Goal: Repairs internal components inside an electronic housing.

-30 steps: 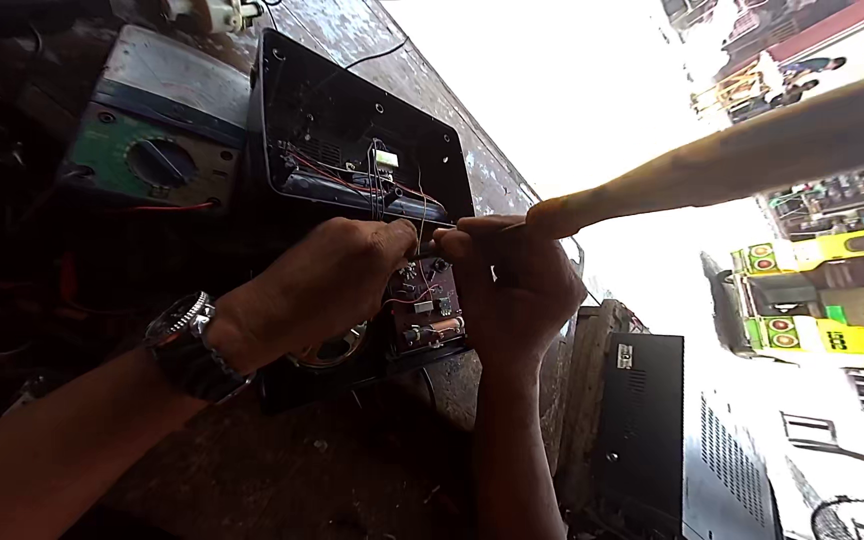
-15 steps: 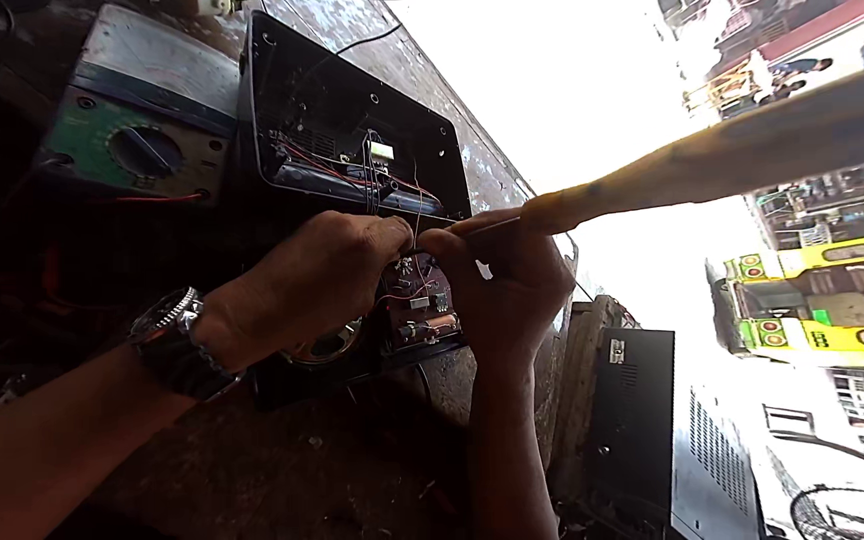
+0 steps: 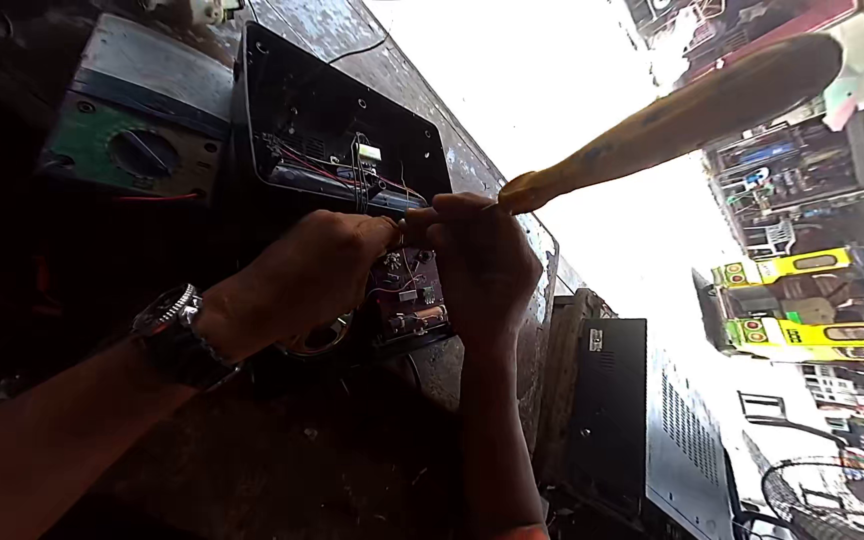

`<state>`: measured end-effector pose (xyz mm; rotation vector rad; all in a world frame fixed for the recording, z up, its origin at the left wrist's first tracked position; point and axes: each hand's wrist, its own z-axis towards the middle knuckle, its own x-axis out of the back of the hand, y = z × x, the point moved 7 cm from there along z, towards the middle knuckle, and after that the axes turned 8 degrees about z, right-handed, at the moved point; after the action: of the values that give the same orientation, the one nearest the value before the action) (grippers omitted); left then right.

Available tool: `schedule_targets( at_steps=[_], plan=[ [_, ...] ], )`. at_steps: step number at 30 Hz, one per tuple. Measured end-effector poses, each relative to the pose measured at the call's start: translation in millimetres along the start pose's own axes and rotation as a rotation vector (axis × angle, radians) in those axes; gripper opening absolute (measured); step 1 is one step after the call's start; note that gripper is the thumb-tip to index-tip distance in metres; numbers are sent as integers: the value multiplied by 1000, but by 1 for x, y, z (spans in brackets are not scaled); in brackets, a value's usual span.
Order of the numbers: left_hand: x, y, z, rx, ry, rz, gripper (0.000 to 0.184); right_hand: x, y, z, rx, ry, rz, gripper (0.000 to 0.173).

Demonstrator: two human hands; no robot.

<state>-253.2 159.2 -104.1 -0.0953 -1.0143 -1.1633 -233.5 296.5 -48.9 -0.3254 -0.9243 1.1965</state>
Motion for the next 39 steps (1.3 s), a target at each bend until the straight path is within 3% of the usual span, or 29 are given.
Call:
schedule_targets(
  at_steps=[4,11,20,24,28,34,39],
  plan=[
    [-5,-3,4,5,4,12,19,5,6,-5,68,140,-59,23],
    [-5,-4,2,-9,-13,16,16,-3,-8,0,-21,-24,-24,24],
    [-4,-1,6,-5,-53,85,18,2,9,1,73,87,-103,19],
    [32,5,-1,51,-14,101,26,3,14,-1,92,101,-45,19],
    [73,12,-20,100,58,98,21,14,17,2,76,142,131,19],
    [30,22,-37,31,-245,223,27,30,16,5,66,219,177,9],
    [11,26,-35,126,-275,308,16,35,19,4,74,243,174,9]
  ],
)
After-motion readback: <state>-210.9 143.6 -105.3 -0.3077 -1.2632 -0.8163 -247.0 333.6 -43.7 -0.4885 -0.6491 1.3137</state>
